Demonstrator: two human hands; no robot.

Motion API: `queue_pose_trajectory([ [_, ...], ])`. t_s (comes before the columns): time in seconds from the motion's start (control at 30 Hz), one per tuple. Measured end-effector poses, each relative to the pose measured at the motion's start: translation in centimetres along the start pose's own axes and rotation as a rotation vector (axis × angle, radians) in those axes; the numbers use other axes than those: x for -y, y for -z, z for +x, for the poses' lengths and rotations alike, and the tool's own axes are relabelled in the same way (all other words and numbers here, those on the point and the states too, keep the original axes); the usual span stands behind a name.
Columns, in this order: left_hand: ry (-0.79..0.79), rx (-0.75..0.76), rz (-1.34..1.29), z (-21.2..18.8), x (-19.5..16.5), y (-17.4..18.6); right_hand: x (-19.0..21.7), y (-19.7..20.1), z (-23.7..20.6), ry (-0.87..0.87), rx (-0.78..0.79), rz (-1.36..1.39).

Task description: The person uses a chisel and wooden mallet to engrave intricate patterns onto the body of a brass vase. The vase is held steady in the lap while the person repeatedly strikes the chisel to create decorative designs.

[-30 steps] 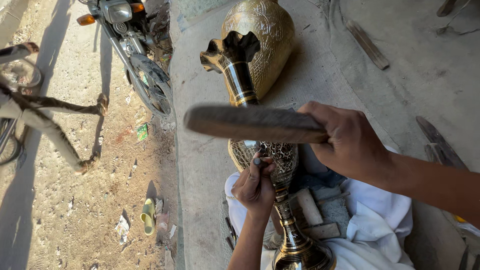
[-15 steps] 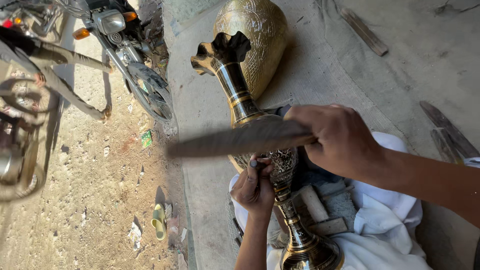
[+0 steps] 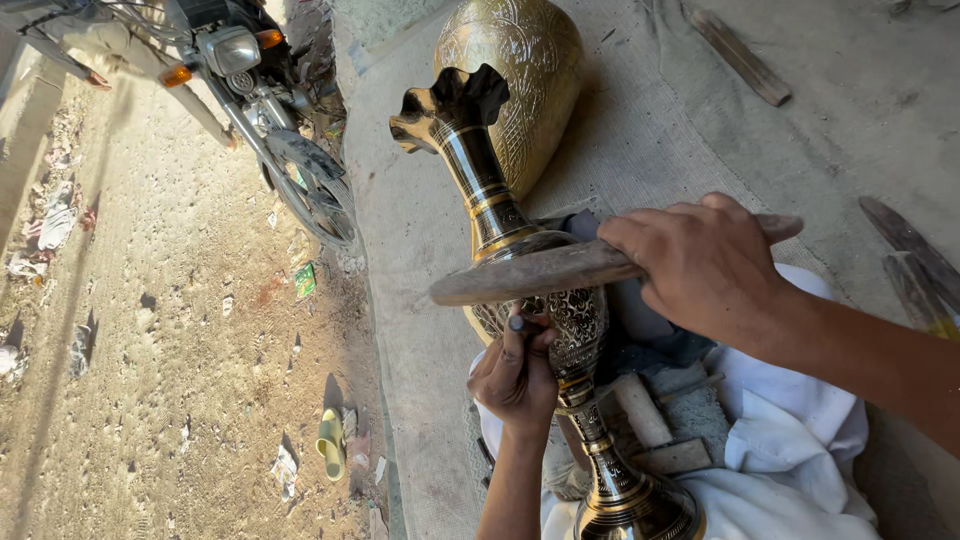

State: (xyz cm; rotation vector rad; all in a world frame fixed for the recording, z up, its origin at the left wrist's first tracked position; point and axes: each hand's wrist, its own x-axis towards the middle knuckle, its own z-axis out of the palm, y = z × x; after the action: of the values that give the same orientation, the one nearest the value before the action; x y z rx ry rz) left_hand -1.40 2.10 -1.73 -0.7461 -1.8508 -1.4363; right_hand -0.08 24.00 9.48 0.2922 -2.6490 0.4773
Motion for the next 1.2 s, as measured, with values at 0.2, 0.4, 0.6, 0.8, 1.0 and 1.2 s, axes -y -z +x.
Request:
queue_pose_trajectory([
  [0.2,0.008,-0.019,-0.003,-0.4,0.0,-0.1,-0.1,0.3,0.5,0.058,-0.140,0.271],
  [0.4,0.000,-0.038,0.103,-0.7,-0.2,-0.4,0.5,0.9,1.3,0.273,-0.143,0.036],
  [0.6,0.010,-0.023,0.094,-0.6,-0.4,-0.2,0.7,1.2,1.4,0.292,-0.110,-0.102],
  [0.8,-0.003,-0.043,-0.043,-0.5,-0.2,-0.2,1.4,1.7,1.4,0.094,-0.075,0.209],
  [1.0,0.027,-0.056,-0.047,-0.4,-0.2,-0.2,1.6,1.6,0.7,-0.242,0.017,0.480],
  [1.2,0.023,-0.033,-0.050,-0.1,-0.2,0.1,1.4,1.6,0.7,-0.035,-0.121,0.416],
])
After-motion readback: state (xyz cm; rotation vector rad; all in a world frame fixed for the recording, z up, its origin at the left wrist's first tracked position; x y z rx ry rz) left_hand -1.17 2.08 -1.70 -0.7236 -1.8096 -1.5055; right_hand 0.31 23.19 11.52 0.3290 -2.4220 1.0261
